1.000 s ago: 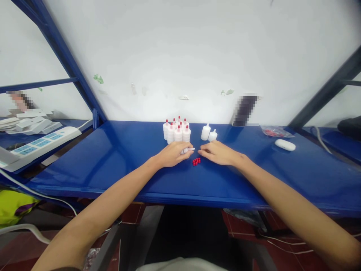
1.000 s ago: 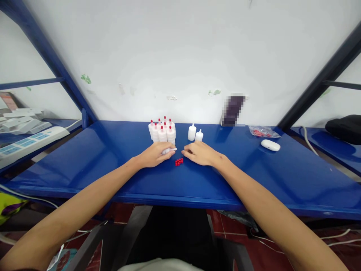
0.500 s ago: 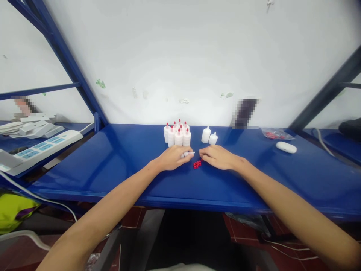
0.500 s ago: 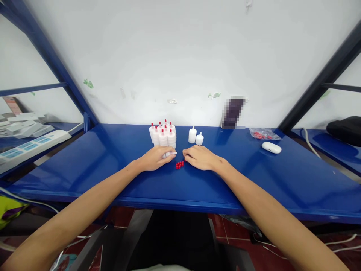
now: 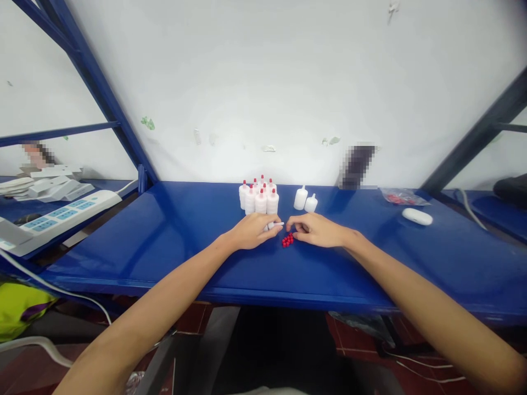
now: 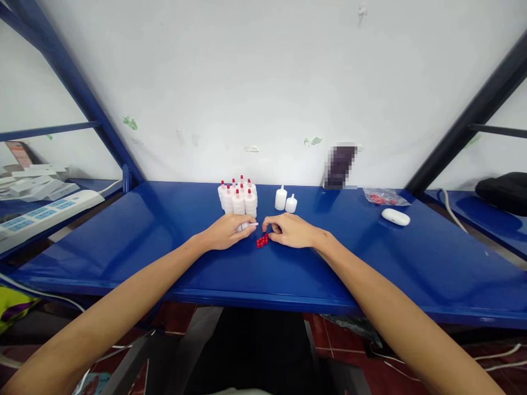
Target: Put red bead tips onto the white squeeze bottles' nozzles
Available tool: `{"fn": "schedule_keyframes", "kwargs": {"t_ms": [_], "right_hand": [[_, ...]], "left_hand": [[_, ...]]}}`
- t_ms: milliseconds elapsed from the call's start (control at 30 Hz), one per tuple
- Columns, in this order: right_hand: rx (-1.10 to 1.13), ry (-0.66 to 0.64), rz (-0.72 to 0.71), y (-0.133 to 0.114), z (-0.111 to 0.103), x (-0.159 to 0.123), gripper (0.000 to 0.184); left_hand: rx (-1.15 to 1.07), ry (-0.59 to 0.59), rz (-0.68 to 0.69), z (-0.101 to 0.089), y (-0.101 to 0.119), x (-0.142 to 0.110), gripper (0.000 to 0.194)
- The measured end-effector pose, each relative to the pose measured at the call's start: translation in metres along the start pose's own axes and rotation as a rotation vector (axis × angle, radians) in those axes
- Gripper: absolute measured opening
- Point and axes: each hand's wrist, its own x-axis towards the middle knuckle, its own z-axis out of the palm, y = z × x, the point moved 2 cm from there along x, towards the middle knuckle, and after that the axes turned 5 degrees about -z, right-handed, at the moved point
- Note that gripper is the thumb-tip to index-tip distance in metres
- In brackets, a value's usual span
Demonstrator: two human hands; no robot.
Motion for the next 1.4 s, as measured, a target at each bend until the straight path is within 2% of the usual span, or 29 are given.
{"fn": "schedule_keyframes", "kwargs": {"t_ms": [100,367,600,800,967,1167,1400], "right_hand": [[0.037,-0.004,0.003,0.002,0.001,0.001,0.016],[0.063,0.042,-0.014,0.006,0.000,0.000,0.028],[-0.170,0.004,0.007,0.000,0.002,0.000,0.026],[-0.256,-0.004,-0.020,-0.003,0.004,0.001,0.023],[-0.200,0.014,-0.083,-0.006,0.007,0.003,0.024],[-0.138,0.028,-0.088,-0.007,0.007,0.003,0.027],[-0.026,0.216,-0.054,-0.013,0.006,0.005,0.031]], "left_hand": [[0.005,0.003,0.005,0.000,-0.001,0.000,0.037],[0.002,0.007,-0.006,-0.001,0.001,0.000,0.038],[0.001,0.010,-0.018,-0.001,0.001,0.000,0.037],[-0.003,0.008,-0.032,-0.002,0.001,0.000,0.038],[-0.020,-0.009,-0.038,-0.002,0.002,0.001,0.038],[-0.015,-0.028,-0.048,-0.002,0.003,0.001,0.039],[-0.040,-0.045,-0.041,-0.002,0.005,0.001,0.040]]}}
